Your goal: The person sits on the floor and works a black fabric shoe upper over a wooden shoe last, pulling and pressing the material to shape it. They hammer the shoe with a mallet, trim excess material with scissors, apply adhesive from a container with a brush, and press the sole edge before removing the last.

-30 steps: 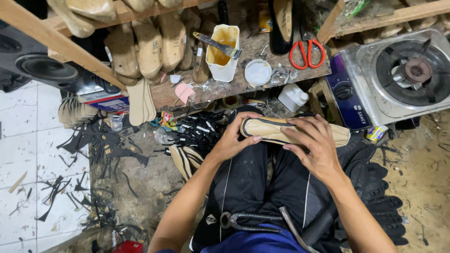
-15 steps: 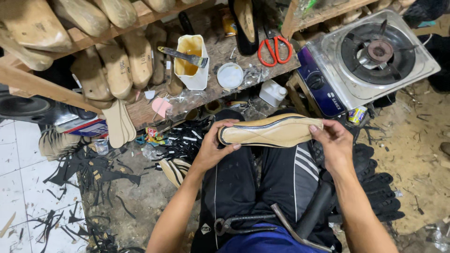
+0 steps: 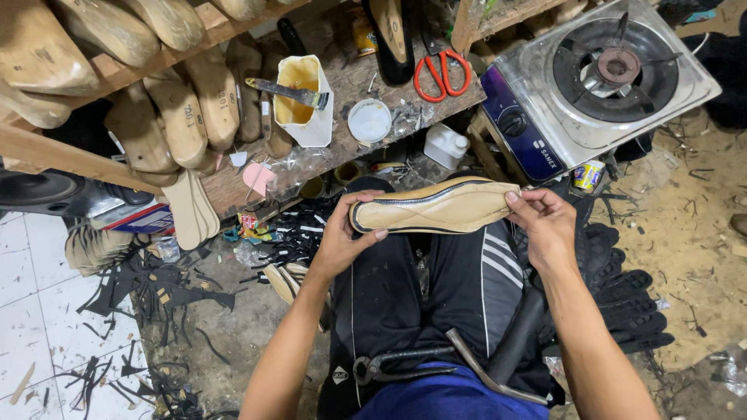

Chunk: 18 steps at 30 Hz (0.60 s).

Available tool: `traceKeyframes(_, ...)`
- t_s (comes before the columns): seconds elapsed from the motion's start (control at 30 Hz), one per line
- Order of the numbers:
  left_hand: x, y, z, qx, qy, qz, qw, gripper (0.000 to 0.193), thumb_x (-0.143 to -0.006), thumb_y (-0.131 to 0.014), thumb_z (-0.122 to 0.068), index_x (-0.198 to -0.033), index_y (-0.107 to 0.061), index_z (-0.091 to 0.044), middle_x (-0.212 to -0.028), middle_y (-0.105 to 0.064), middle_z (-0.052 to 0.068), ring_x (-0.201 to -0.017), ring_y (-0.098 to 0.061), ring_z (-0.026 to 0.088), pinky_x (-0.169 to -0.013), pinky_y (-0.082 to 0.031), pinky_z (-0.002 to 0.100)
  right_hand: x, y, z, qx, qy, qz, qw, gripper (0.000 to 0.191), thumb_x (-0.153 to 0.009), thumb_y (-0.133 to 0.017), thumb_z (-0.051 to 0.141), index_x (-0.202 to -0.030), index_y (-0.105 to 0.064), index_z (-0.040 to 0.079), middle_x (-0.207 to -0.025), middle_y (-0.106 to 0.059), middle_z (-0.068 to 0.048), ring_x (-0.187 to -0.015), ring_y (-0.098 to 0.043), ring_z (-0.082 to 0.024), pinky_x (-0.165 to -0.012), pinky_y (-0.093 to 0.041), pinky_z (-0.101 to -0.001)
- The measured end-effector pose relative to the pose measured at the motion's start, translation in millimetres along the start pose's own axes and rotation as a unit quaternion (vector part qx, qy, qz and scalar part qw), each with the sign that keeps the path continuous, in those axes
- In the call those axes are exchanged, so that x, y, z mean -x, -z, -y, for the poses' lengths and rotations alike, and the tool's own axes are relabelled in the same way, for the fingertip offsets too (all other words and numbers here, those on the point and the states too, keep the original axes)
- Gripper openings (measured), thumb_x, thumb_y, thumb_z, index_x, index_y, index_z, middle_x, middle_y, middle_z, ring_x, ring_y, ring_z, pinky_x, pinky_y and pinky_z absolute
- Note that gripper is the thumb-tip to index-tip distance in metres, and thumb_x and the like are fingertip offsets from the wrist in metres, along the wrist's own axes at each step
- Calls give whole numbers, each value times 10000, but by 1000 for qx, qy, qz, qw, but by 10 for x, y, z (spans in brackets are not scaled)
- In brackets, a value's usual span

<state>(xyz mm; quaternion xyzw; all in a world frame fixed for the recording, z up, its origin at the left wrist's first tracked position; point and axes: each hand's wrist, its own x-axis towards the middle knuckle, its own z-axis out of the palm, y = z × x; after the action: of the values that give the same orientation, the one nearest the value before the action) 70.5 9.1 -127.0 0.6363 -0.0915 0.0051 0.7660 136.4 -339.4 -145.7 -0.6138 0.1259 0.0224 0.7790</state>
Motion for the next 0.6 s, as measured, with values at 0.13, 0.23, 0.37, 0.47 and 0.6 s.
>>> traceKeyframes(0.13,-8,1,-15,5,6,-1,1000,571,-856,-798,51,-1324,-497,-74,-1446,-549,150,-1344,-551,227,-1141,-463,352,-14,-2,-2,-5,0,6,1000,114,-916,-777,31,-965,-675,23,-945,-723,-65,-836,-705,-130,-802,-636,-326)
traceKeyframes(0.23,0,-1,-7,2,1,1,1000,577,-853,-796,59,-1326,-496,-77,-1446,-547,152,-1348,-553,232,-1144,-464,357,-24,17,-15,-8,-2,7,1000,123,-914,-783,23,-967,-672,23,-948,-718,-59,-840,-701,-126,-805,-633,-327)
traceKeyframes(0.37,8,-19,32,16,-2,1,1000,582,-846,-803,62,-1328,-508,-77,-1458,-545,154,-1345,-557,233,-1144,-465,360,-38,71,-28,-7,-11,6,1000,133,-924,-785,25,-986,-668,34,-938,-706,-54,-834,-691,-129,-798,-615,-326)
traceKeyframes(0.47,-2,-44,62,9,-15,0,1000,586,-840,-814,61,-1331,-523,-72,-1466,-551,160,-1358,-549,235,-1156,-460,367,-42,131,-38,-4,-9,12,1000,133,-934,-781,31,-998,-665,42,-944,-704,-45,-842,-686,-128,-794,-596,-322)
traceKeyframes(0.6,-11,-55,59,23,-10,1,1000,595,-833,-830,45,-1332,-528,-69,-1468,-562,165,-1369,-546,234,-1178,-451,373,-75,208,-52,-6,-10,27,1000,126,-923,-764,40,-995,-661,53,-970,-725,-43,-867,-703,-134,-826,-612,-336)
